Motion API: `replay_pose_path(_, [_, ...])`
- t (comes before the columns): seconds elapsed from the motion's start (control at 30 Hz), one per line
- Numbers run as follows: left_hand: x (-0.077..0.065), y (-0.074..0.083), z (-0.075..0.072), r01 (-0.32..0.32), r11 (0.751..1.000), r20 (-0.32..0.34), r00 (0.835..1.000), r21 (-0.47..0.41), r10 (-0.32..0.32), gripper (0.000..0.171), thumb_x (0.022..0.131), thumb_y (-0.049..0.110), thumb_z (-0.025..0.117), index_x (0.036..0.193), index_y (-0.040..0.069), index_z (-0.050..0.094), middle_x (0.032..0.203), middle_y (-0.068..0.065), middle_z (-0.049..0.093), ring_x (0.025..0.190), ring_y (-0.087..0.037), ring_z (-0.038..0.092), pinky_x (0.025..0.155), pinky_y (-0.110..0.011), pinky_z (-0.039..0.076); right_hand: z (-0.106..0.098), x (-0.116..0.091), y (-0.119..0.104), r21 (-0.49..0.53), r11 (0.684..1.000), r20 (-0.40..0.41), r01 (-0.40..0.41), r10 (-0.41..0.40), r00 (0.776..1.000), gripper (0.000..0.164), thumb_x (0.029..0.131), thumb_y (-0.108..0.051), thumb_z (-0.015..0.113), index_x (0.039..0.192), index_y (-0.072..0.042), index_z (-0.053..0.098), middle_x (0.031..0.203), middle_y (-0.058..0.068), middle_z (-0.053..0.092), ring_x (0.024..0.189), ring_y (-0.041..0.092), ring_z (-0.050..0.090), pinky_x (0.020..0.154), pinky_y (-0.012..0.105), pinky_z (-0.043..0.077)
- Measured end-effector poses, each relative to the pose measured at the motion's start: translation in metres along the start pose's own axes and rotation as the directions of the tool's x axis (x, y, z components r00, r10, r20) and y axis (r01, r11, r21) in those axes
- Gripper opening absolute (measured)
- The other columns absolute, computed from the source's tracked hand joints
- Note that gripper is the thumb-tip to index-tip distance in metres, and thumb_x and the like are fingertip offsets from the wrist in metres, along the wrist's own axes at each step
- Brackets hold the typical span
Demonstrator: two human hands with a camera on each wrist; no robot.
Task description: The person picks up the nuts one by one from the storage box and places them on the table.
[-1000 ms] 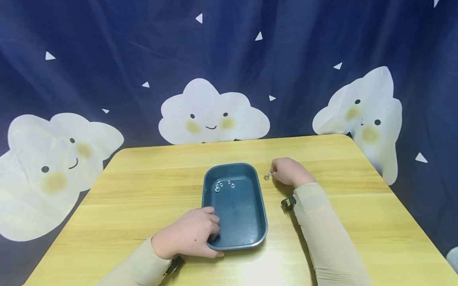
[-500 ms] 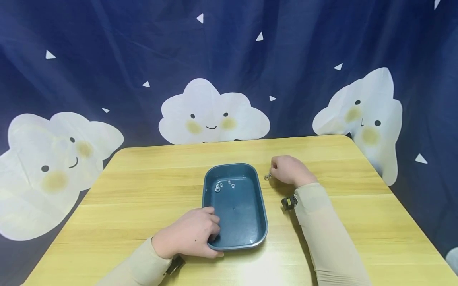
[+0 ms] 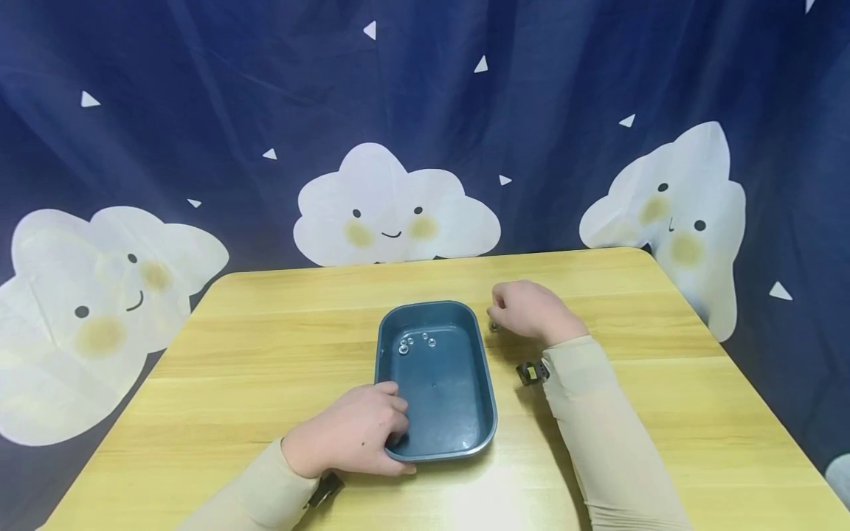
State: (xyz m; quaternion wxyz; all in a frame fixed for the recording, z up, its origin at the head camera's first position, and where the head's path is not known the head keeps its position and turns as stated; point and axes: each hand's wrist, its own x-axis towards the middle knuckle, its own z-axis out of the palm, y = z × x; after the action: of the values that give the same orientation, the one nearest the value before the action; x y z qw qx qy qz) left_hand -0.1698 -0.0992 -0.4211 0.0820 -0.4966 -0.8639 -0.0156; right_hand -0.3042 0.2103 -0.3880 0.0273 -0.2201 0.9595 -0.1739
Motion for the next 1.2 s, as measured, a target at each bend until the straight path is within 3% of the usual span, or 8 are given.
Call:
replay_pose_path(0.23, [0.000,0.001,-0.001,0.017,1.000,0.042,0.999,0.005,-0.017,0.055,0.074,0.069,0.073,0.053,0.025,0.048,0.060,0.017,0.035,0.062,-0.010,0.027,0.059,-0.023,0.027,-0.006,-0.002,-0.013,0.030,0.999,0.032,0.036,-0.037,0.999,0.030,0.095,-0.024,0.064,0.069,-0.018,0.051,0.060,-0.003,0.045,0.057,0.016,0.046,0.058,0.034,0.037])
replay_pose_path(0.9, [0.002,0.000,0.001,-0.008,1.000,-0.001,1.000,0.000,0.008,0.054,0.072,0.068,0.075,0.052,0.026,0.048,0.059,0.017,0.035,0.061,-0.010,0.028,0.059,-0.024,0.026,-0.017,-0.012,-0.054,0.063,0.975,-0.032,0.211,-0.209,0.977,0.034,0.095,-0.024,0.067,0.069,-0.020,0.046,0.057,-0.009,0.039,0.053,0.010,0.044,0.056,0.031,0.036])
replay_pose_path(1.2, [0.002,0.000,0.002,-0.001,1.000,0.009,1.000,-0.010,0.001,0.054,0.072,0.068,0.075,0.052,0.026,0.048,0.059,0.018,0.035,0.061,-0.010,0.028,0.059,-0.024,0.026,-0.010,-0.011,-0.062,0.028,0.970,0.003,0.242,-0.242,0.970,0.035,0.094,-0.026,0.066,0.067,-0.021,0.046,0.058,-0.009,0.040,0.055,0.010,0.045,0.057,0.031,0.037])
